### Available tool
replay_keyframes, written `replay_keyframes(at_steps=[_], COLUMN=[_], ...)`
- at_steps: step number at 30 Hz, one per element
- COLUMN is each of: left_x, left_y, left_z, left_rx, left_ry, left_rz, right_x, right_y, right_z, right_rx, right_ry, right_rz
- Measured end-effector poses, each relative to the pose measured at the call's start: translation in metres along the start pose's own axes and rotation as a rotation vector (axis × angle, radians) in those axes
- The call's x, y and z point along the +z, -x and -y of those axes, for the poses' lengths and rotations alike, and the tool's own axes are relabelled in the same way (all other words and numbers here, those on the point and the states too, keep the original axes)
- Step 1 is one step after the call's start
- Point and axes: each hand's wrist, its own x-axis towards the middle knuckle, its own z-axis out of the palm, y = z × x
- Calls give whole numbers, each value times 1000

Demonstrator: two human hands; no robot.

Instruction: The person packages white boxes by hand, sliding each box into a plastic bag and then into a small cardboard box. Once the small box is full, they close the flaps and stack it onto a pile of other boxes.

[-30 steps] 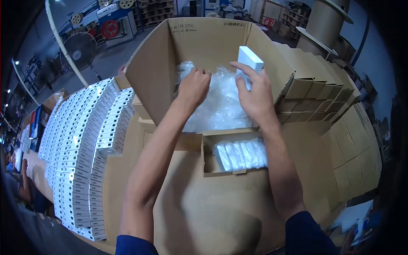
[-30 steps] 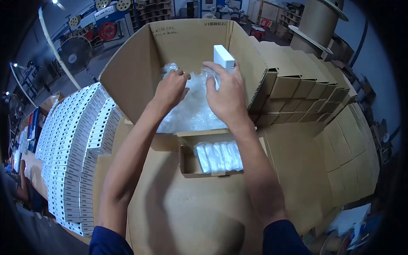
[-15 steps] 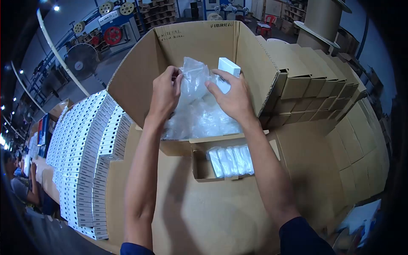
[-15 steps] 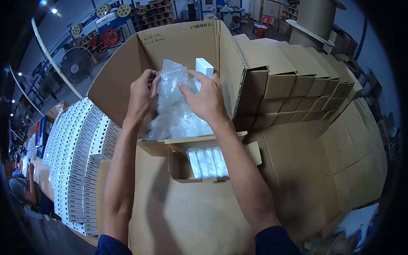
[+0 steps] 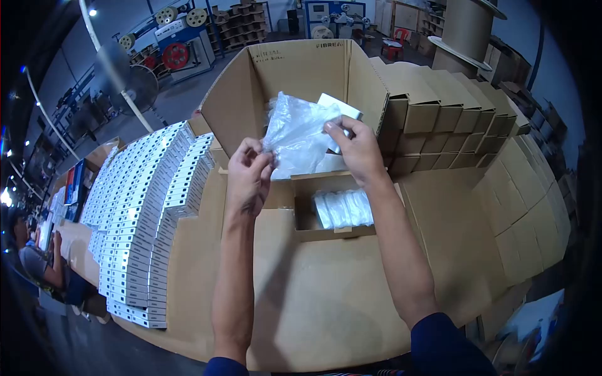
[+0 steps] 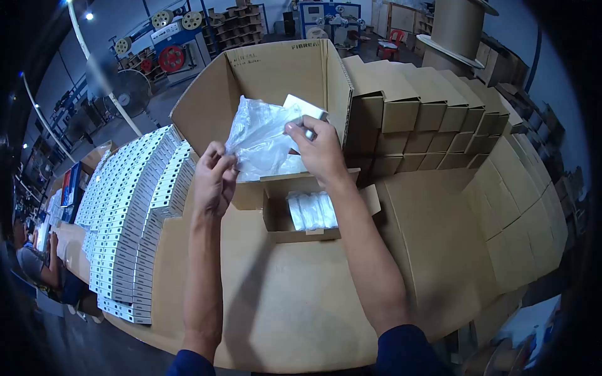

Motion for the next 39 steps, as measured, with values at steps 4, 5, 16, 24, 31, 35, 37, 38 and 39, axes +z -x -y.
replay_keyframes(at_steps=[4,5,16,24,31,35,37,38,39], left_x=[-17,-15,26,36,12,14,38,47,53], left_y=[51,64,175,269,289,288,283,280,276], left_z=[-9,-11,-8,44,52,19,3,1,2], left_rx=[119,163,611,-31,-60,326,428,442,457], left_ry=[186,115,-988,-699,81,-885,-1131,-1205,-1278], left_rz=[-7,-75,271,-75,-381,-167,-13,41,96], right_x=[-11,-14,-19,-27,-8,-10,-7,-5,-3], right_y=[48,63,243,314,338,336,334,332,331], right_z=[16,18,1,2,-13,-16,-11,-7,-2], right_rx=[69,107,723,328,416,371,343,329,324], right_ry=[-206,-301,-495,-322,-89,55,187,253,309], right_rz=[-3,14,162,184,-113,-114,-101,-91,-69])
